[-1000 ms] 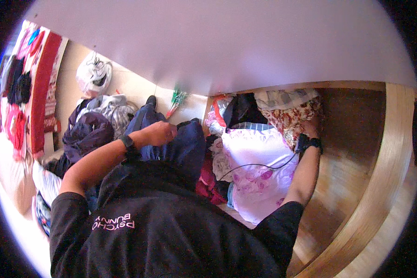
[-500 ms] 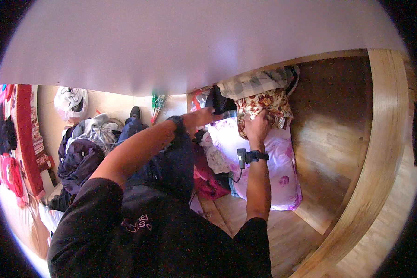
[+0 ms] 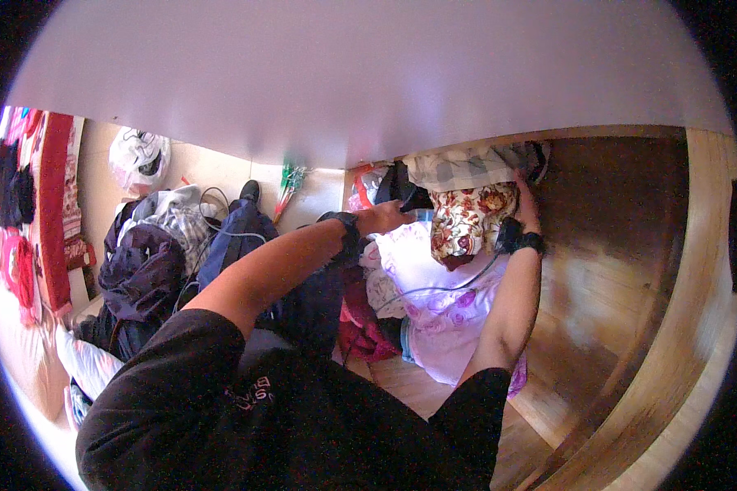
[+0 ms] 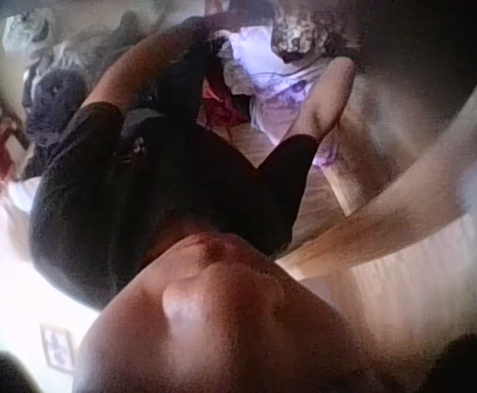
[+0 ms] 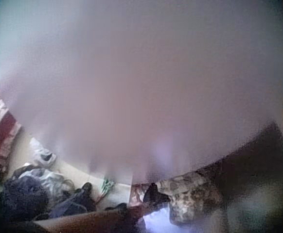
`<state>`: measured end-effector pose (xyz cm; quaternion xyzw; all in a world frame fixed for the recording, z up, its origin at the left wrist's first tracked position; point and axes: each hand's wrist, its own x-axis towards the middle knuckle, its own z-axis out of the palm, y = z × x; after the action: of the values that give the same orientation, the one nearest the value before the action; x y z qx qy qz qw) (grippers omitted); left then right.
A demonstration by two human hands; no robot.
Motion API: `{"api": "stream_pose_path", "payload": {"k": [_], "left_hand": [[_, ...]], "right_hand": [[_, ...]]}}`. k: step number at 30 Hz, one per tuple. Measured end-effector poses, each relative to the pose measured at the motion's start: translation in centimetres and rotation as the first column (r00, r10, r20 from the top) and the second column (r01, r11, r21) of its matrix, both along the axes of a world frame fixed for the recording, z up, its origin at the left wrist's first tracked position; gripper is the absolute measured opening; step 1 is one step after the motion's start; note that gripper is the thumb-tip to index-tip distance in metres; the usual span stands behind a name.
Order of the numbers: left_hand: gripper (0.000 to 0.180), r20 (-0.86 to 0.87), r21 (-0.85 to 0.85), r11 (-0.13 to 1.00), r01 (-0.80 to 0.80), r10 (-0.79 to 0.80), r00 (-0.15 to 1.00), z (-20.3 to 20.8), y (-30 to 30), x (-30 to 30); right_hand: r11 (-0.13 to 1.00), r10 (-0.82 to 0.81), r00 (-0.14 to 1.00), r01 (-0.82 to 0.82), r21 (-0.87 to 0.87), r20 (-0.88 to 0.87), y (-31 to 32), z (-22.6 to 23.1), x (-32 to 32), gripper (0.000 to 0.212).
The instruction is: The person folds a floral purple blanket on a bed, smooths it out, and then retrieves a checkered pillowcase from a wardrobe and folds it.
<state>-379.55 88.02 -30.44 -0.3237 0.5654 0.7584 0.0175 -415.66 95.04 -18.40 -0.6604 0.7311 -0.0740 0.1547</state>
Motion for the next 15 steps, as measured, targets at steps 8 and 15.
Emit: {"api": "stream_pose_path", "payload": {"k": [8, 15], "left_hand": [[0.071, -0.397, -0.459, 0.879, -0.128, -0.074, 0.915, -4.3, -1.3, 7.1], [0.071, -0.035, 0.049, 0.999, -0.024, 0.026, 0.999, -2.8, -4.0, 8.2]], "right_hand": [[0.806, -0.516, 0.704, 0.592, -0.003, 0.487, -13.3, -3.3, 3.9, 0.063], [0.755, -0.537, 0.699, 0.648, -0.1, 0.472, -16.8, -3.1, 6.3, 0.057]]}}
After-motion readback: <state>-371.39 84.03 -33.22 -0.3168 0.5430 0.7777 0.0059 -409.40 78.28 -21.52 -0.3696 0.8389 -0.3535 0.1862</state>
